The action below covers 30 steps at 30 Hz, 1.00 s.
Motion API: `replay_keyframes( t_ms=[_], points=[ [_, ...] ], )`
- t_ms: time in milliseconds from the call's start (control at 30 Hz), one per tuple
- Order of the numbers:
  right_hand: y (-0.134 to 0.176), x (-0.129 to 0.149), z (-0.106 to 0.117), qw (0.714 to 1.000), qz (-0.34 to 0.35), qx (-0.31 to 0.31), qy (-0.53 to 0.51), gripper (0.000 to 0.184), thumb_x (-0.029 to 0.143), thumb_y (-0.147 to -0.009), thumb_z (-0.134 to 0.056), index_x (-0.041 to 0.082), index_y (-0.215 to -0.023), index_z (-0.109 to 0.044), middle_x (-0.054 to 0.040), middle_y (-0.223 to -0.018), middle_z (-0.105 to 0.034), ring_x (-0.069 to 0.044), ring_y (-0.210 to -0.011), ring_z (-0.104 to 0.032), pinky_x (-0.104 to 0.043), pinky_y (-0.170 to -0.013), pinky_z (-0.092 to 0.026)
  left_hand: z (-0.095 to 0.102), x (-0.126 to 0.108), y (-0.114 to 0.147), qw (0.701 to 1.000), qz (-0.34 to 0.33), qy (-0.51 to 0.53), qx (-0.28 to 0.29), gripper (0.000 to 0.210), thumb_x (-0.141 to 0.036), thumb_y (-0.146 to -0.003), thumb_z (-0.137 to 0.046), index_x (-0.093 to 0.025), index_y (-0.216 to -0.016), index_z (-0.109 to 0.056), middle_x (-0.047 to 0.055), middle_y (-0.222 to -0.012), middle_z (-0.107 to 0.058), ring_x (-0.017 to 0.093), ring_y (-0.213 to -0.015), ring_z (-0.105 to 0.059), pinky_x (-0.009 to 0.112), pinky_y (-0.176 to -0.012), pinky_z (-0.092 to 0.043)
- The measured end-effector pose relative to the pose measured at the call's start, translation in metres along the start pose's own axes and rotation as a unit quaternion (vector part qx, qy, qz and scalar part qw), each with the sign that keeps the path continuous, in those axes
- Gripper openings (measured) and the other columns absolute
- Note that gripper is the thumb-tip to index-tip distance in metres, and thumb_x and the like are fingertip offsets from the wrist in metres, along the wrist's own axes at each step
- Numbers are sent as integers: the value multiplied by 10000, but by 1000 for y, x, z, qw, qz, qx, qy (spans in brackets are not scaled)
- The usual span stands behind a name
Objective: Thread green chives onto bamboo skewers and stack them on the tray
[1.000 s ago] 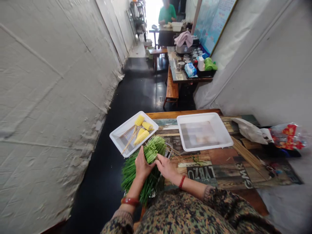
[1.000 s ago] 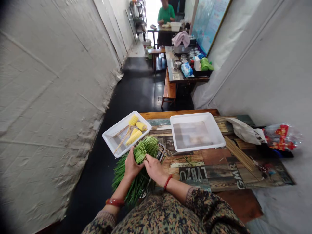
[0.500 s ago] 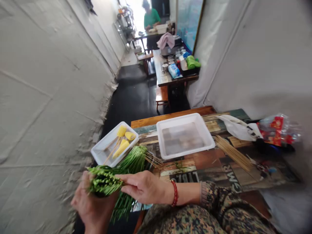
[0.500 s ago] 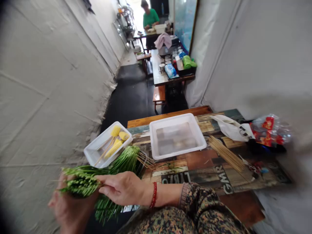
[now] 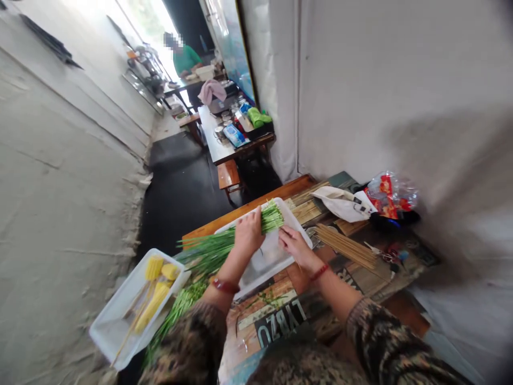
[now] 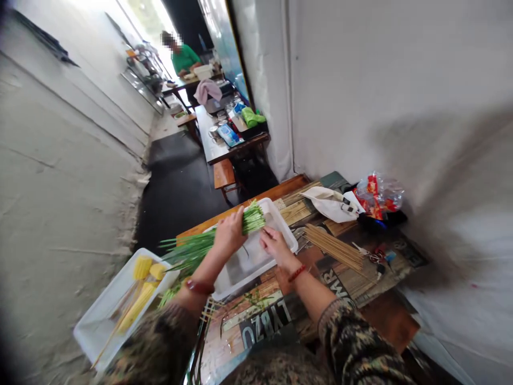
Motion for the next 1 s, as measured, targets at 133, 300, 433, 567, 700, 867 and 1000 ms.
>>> replay_keyframes(
  t_ms=[133, 300, 433, 567, 700, 867, 1000],
  points=[
    [-42, -52, 46, 997, -15, -31, 73, 384, 484, -828, -527, 217, -575, -416, 77, -431, -395, -77, -393, -316, -209, -419, -249, -94, -18, -43, 997, 8, 57, 55, 790, -218, -757, -643, -130, -1472, -317, 172, -1215, -636, 316, -1103, -609, 417, -934, -426],
    [-57, -80, 72, 986, -9, -46, 158, 345, 392, -873, -466, 207, -582, -459, 50, -470, -479, -95, -462, -442, -208, -510, -351, -137, -23, -58, 995, 13, 89, 47, 769, -287, -822, -606, -142, -1492, -255, 176, -1325, -569, 297, -1195, -559, 399, -975, -413],
    [-67, -80, 85, 972, -1, -51, 231, 338, 331, -924, -422, 209, -615, -482, 34, -507, -520, -111, -508, -500, -215, -572, -392, -142, -25, -76, 995, 5, 100, 15, 784, -310, -809, -629, -133, -1482, -267, 174, -1281, -588, 313, -1193, -552, 423, -1003, -388],
    [-77, -77, 100, 941, 7, -79, 328, 158, 220, -887, -508, 198, -752, -588, -26, -666, -635, -166, -684, -597, -254, -697, -427, -157, -32, -93, 993, 21, 115, 10, 837, -331, -781, -669, -121, -1482, -262, 197, -1306, -569, 339, -1205, -543, 478, -1035, -362],
    [-72, -77, 109, 907, 19, -105, 407, 135, 163, -862, -546, 181, -951, -645, -120, -954, -683, -227, -921, -621, -299, -825, -443, -165, -34, -97, 989, 10, 142, 25, 1019, -348, -681, -777, -146, -1503, -210, 214, -1433, -473, 357, -1329, -441, 540, -1113, -283],
    [-54, -64, 115, 887, 52, -134, 440, 289, 214, -870, -549, 144, -1135, -640, -168, -1074, -666, -275, -1008, -613, -392, -916, -462, -154, -8, -63, 978, 20, 205, -21, 1071, -296, -658, -811, -149, -1515, -186, 232, -1513, -371, 385, -1404, -343, 592, -1134, -261],
    [-27, -48, 100, 894, 90, -154, 410, 343, 270, -946, -428, 132, -1201, -611, -167, -1118, -661, -258, -1024, -614, -406, -898, -494, -152, 28, 9, 957, 22, 280, -68, 890, -256, -742, -734, -138, -1489, -265, 217, -1455, -450, 336, -1351, -440, 502, -1115, -375]
  ],
)
Point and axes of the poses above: each hand's wrist, its own y-axis away from the middle knuckle, its own z-axis out of the back of the hand, x = y × z, the point moved 3 cm from there along -y, towards the middle knuckle
